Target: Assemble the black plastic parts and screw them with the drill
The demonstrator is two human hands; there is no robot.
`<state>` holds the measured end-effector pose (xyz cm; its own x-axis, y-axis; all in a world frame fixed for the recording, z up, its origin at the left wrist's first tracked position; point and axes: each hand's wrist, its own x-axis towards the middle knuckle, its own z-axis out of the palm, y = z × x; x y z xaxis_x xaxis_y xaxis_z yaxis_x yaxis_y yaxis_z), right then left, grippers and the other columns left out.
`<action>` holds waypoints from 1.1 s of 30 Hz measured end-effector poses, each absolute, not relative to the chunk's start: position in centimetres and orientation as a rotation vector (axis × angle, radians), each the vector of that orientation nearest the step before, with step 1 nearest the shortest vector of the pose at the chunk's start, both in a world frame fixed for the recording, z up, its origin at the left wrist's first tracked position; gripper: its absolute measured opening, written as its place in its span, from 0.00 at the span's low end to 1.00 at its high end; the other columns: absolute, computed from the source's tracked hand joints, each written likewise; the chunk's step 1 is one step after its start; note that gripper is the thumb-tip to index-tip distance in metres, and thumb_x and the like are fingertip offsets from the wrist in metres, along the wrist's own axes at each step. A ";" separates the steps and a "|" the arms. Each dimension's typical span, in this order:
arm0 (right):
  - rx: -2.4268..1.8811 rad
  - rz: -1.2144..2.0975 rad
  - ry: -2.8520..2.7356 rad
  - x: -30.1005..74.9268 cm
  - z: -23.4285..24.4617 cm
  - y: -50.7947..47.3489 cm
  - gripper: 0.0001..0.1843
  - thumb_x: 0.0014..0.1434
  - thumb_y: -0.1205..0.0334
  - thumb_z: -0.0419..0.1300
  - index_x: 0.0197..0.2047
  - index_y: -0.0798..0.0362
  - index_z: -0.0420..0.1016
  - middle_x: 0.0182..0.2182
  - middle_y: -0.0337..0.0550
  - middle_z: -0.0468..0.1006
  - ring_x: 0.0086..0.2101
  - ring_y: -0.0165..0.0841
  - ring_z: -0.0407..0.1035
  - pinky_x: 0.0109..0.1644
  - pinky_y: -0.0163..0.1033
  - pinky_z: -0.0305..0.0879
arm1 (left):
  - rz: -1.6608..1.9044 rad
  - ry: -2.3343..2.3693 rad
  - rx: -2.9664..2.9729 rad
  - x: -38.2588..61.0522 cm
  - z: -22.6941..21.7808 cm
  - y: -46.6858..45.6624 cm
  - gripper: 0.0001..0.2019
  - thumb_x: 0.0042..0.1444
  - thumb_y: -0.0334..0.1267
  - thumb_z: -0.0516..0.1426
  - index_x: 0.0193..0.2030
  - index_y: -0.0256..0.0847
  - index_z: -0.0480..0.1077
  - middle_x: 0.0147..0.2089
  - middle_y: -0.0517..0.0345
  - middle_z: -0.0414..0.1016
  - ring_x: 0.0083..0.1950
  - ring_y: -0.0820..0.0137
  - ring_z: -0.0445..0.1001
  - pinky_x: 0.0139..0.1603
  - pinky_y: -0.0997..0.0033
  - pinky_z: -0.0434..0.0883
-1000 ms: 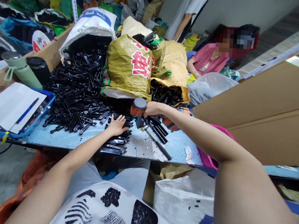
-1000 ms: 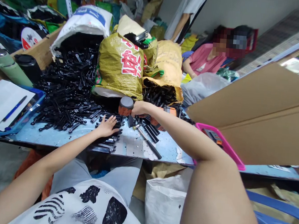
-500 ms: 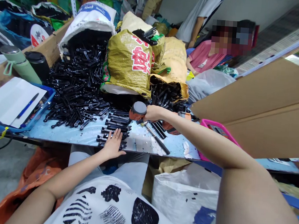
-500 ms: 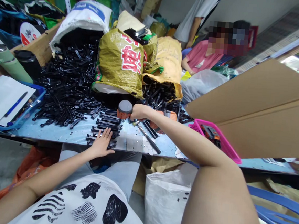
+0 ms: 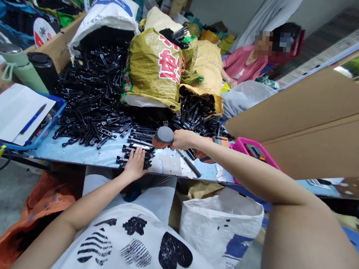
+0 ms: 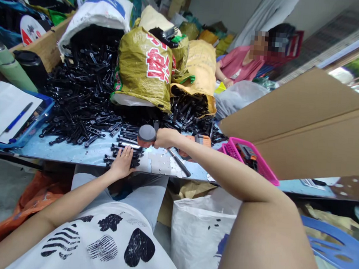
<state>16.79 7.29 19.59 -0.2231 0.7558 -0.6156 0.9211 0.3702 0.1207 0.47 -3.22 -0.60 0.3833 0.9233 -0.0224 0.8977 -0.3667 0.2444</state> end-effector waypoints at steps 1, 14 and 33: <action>1.420 -0.342 2.052 16.7 19.9 6.8 0.16 0.43 0.55 0.62 0.34 0.55 0.79 0.28 0.46 0.78 0.29 0.37 0.73 0.28 0.34 0.61 | 0.177 1.629 2.421 0.5 -0.6 -3.3 0.45 0.54 0.58 0.51 0.69 0.28 0.43 0.71 0.36 0.41 0.72 0.53 0.36 0.69 0.50 0.38; 1.420 -0.442 2.050 15.9 19.3 4.5 0.18 0.42 0.59 0.65 0.39 0.53 0.80 0.30 0.43 0.79 0.33 0.38 0.74 0.32 0.33 0.63 | 0.216 1.701 2.479 0.6 -1.0 -3.9 0.41 0.56 0.57 0.51 0.69 0.29 0.46 0.70 0.36 0.45 0.72 0.54 0.38 0.69 0.49 0.37; 1.601 -1.060 2.136 21.7 17.0 0.8 0.14 0.39 0.60 0.66 0.33 0.56 0.77 0.18 0.36 0.71 0.19 0.28 0.66 0.21 0.30 0.59 | 0.443 1.526 2.596 0.0 -0.6 -3.9 0.33 0.58 0.51 0.53 0.64 0.28 0.57 0.68 0.32 0.51 0.70 0.48 0.45 0.66 0.42 0.38</action>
<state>21.73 0.79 17.02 -0.3537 0.7160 -0.6019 0.9124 0.1225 -0.3905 0.04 -3.90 -0.62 0.4561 0.8675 0.1988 0.8389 -0.4936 0.2293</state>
